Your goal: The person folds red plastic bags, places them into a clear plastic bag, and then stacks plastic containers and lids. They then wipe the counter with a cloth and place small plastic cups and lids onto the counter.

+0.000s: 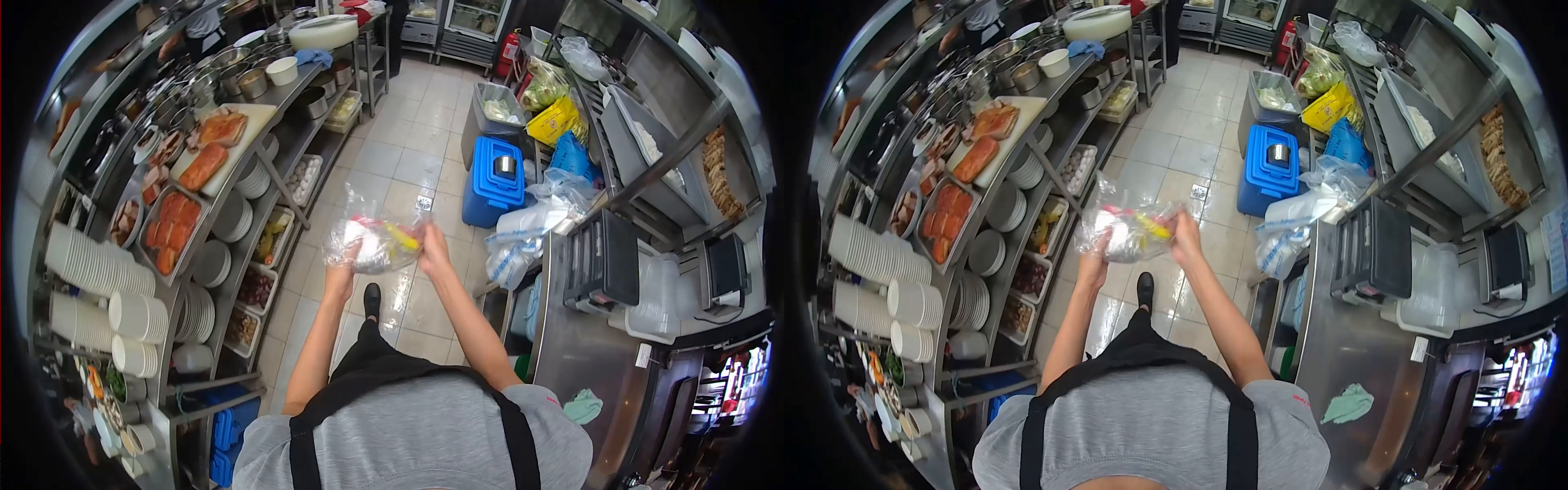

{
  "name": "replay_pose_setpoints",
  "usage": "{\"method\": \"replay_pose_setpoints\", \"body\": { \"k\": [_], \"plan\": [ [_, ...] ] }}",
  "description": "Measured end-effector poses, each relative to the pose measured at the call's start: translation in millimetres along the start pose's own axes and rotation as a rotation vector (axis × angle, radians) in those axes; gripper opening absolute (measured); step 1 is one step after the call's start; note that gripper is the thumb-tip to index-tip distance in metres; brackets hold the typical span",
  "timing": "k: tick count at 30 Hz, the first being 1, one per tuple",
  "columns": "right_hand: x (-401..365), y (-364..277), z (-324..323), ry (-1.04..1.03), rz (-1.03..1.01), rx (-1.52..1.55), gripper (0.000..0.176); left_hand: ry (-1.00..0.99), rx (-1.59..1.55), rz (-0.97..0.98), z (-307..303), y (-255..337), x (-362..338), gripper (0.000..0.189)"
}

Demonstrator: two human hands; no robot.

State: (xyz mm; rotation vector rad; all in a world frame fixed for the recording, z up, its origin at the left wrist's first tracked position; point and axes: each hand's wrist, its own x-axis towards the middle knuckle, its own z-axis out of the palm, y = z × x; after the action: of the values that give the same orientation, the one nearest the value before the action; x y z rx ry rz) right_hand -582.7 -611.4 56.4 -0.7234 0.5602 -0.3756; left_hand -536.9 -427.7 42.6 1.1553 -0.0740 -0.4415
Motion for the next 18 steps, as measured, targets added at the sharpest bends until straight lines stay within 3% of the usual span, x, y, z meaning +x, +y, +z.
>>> {"method": "replay_pose_setpoints", "body": {
  "k": [2, 3, 4, 6, 8, 9, 11, 12, 15, 16, 18],
  "plan": [
    [75.5, -27.4, -14.8, -0.058, -0.003, -0.428, 0.032, -0.16, 0.036, -0.101, 7.1, -0.8, 23.0, 0.056],
    [106.3, -32.5, -19.6, -0.082, -0.001, -0.634, 0.033, -0.278, -0.088, -0.257, 23.1, 14.6, 26.8, 0.07],
    [132.7, -28.4, -17.8, -0.183, 0.042, -0.753, 0.033, -0.334, -0.174, -0.292, 32.5, 14.0, 42.0, 0.079],
    [177.6, -15.4, -7.2, -0.374, 0.129, -0.982, 0.034, -0.318, -0.396, -0.357, 44.5, 26.9, 80.9, 0.074],
    [162.8, -7.0, 12.5, -0.448, 0.325, -0.939, 0.029, -0.633, -0.67, -0.347, 49.4, 35.9, 141.4, 0.073],
    [159.1, 3.9, 9.6, -0.531, 0.342, -0.894, 0.026, -0.632, -0.745, -0.329, 49.8, 32.3, 174.2, 0.067],
    [153.1, 16.9, -1.3, -0.54, 0.336, -0.641, 0.022, -0.365, -0.715, -0.305, 69.9, 42.5, 226.5, 0.061],
    [153.9, 22.7, -0.5, -0.355, 0.471, -0.18, 0.016, -0.225, -0.731, -0.315, 77.7, 42.4, 250.4, 0.059],
    [161.4, -8.1, -9.1, -0.004, -0.137, -0.162, 0.013, -0.187, -0.432, -0.255, 97.7, -23.5, 314.8, 0.043],
    [165.5, -27.1, -7.6, 0.041, -0.222, -0.2, 0.013, -0.176, -0.303, -0.24, 105.6, -46.6, 329.8, 0.039],
    [172.2, -62.0, -11.6, 0.136, -0.38, -0.275, 0.013, -0.321, 0.639, -0.146, 144.5, -72.3, 337.8, 0.032]
  ]
}}
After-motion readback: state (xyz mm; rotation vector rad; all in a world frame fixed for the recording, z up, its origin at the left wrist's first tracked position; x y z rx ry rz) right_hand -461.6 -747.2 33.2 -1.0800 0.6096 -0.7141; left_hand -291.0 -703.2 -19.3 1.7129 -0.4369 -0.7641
